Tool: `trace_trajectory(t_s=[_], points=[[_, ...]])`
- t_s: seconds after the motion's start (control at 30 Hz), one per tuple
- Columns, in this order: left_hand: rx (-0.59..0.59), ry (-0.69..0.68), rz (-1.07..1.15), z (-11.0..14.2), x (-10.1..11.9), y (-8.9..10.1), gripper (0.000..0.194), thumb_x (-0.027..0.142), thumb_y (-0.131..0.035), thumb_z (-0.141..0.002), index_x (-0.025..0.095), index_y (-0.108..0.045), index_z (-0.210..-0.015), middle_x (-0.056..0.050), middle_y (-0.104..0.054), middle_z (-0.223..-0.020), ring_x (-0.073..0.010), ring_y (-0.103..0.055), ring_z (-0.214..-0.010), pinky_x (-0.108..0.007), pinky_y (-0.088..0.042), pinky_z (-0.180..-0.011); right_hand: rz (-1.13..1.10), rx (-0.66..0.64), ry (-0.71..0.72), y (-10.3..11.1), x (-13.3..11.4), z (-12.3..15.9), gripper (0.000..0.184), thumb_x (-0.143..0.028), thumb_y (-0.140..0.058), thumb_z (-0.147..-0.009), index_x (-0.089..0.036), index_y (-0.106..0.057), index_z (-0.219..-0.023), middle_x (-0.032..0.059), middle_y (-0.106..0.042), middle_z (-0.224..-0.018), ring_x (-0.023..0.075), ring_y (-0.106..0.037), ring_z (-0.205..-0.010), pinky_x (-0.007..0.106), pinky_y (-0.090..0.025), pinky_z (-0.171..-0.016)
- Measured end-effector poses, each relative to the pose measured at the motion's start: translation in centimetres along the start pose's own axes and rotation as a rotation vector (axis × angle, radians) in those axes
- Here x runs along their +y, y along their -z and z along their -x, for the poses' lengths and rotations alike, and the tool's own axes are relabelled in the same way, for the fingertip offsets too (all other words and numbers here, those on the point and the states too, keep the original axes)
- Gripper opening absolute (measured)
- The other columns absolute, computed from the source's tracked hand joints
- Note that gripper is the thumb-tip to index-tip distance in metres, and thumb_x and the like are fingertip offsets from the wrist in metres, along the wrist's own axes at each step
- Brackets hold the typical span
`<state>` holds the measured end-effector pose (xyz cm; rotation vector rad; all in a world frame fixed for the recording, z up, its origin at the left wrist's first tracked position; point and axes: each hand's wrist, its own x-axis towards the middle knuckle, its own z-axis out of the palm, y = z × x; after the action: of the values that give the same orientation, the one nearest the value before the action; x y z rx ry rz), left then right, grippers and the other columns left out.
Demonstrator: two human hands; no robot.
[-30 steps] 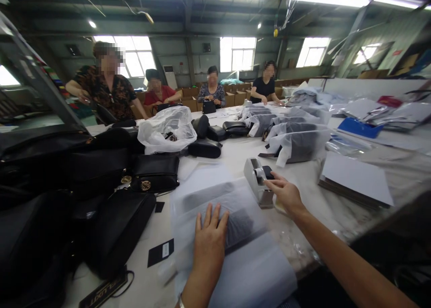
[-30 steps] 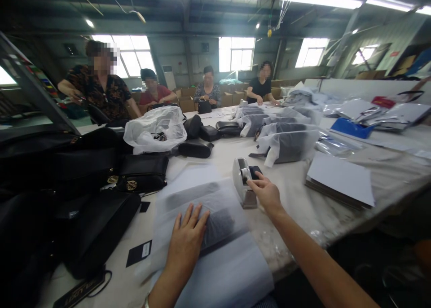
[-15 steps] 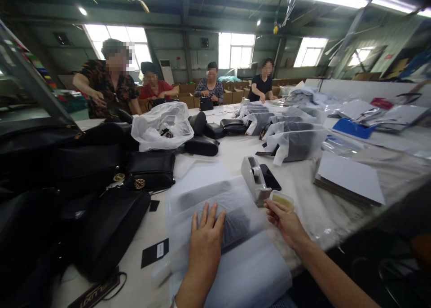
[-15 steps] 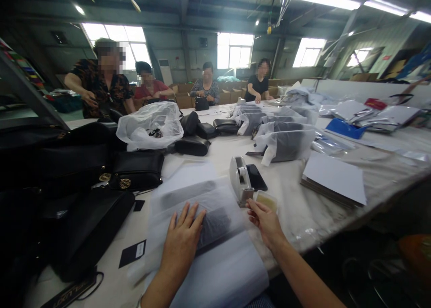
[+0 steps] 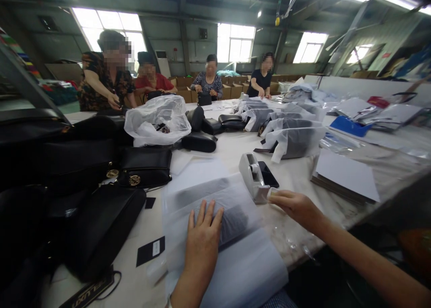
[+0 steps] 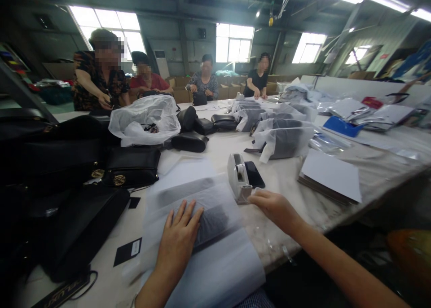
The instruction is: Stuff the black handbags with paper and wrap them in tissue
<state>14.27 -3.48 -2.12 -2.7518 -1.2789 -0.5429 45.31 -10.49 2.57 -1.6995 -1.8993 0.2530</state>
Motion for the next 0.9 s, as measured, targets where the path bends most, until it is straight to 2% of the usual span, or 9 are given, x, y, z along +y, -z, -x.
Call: trace_trajectory(t_s=[0.1,0.2,0.3,0.4,0.57,0.67,0.77,0.83,0.9], points=[[0.010,-0.007,-0.002,0.0,-0.1,-0.2,0.041,0.018,-0.047,-0.095,0.032,-0.055,-0.133,-0.003,-0.046,-0.148,-0.0311,-0.039,-0.138,-0.058,-0.040,-0.105,0.062,-0.228,0.233,1.5,-2.1,-3.1,0.027,-0.031,-0.048,-0.095,-0.030,-0.074,-0.103,0.0038,-0.073,-0.097,0.0188,-0.065,-0.086,0.031,-0.050,-0.081],[0.007,-0.003,-0.007,0.0,-0.1,-0.3,0.042,0.016,-0.046,-0.095,0.033,-0.055,-0.133,-0.002,-0.045,-0.149,-0.0309,-0.040,-0.138,-0.058,-0.041,-0.105,0.130,-0.385,0.414,1.1,-4.2,-7.0,0.030,-0.033,-0.044,-0.098,-0.028,-0.073,-0.104,0.0046,-0.072,-0.097,0.0178,-0.064,-0.086,0.030,-0.048,-0.080],[0.003,0.000,-0.025,0.1,0.0,-0.3,0.044,0.015,-0.047,-0.094,0.033,-0.053,-0.134,-0.002,-0.045,-0.148,-0.0308,-0.039,-0.138,-0.058,-0.042,-0.104,0.206,-0.451,0.544,-0.8,-5.4,-11.0,0.029,-0.036,-0.046,-0.098,-0.026,-0.073,-0.096,0.0035,-0.071,-0.087,0.0167,-0.064,-0.081,0.027,-0.045,-0.070],[0.001,-0.009,-0.050,0.1,0.0,-0.2,0.046,0.013,-0.047,-0.093,0.033,-0.053,-0.134,-0.001,-0.045,-0.149,-0.0309,-0.040,-0.137,-0.057,-0.043,-0.104,0.249,-0.485,0.586,-3.2,-5.8,-14.7,0.025,-0.037,-0.056,-0.091,-0.026,-0.073,-0.077,-0.0002,-0.069,-0.072,0.0148,-0.062,-0.068,0.024,-0.040,-0.060],[0.017,-0.020,-0.079,0.0,-0.1,-0.3,0.047,0.013,-0.048,-0.092,0.033,-0.053,-0.133,-0.002,-0.045,-0.149,-0.0311,-0.041,-0.137,-0.056,-0.043,-0.103,0.377,-0.531,0.632,-5.4,-5.9,-18.2,0.014,-0.038,-0.071,-0.079,-0.028,-0.073,-0.069,-0.0017,-0.070,-0.064,0.0150,-0.061,-0.059,0.024,-0.032,-0.053],[0.030,-0.026,-0.089,0.0,-0.1,-0.4,0.047,0.012,-0.048,-0.092,0.033,-0.053,-0.133,-0.003,-0.046,-0.148,-0.0310,-0.042,-0.136,-0.056,-0.043,-0.103,0.479,-0.492,0.607,-5.9,-5.2,-19.2,0.027,-0.053,-0.075,-0.072,-0.026,-0.073,-0.072,0.0015,-0.070,-0.063,0.0175,-0.062,-0.058,0.025,-0.029,-0.052],[0.035,-0.026,-0.088,-0.1,-0.1,-0.5,0.046,0.013,-0.048,-0.092,0.033,-0.054,-0.133,-0.002,-0.046,-0.148,-0.0302,-0.044,-0.135,-0.056,-0.045,-0.102,0.518,-0.479,0.465,-5.8,-3.8,-20.2,0.042,-0.066,-0.075,-0.064,-0.026,-0.073,-0.074,0.0027,-0.071,-0.064,0.0199,-0.064,-0.063,0.025,-0.032,-0.055],[0.036,-0.025,-0.081,-0.1,-0.1,-0.5,0.045,0.013,-0.048,-0.092,0.034,-0.054,-0.132,-0.001,-0.047,-0.147,-0.0296,-0.045,-0.134,-0.056,-0.046,-0.101,0.515,-0.434,0.308,-5.1,-2.6,-20.5,0.038,-0.063,-0.076,-0.066,-0.027,-0.072,-0.077,0.0018,-0.072,-0.070,0.0208,-0.066,-0.069,0.025,-0.036,-0.058],[0.036,-0.019,-0.072,-0.1,-0.2,-0.6,0.046,0.012,-0.048,-0.092,0.034,-0.054,-0.132,0.000,-0.047,-0.147,-0.0293,-0.045,-0.134,-0.056,-0.046,-0.101,0.527,-0.341,0.156,-3.9,-1.2,-20.0,0.026,-0.051,-0.072,-0.076,-0.027,-0.072,-0.086,0.0029,-0.074,-0.083,0.0214,-0.067,-0.076,0.026,-0.039,-0.061]])
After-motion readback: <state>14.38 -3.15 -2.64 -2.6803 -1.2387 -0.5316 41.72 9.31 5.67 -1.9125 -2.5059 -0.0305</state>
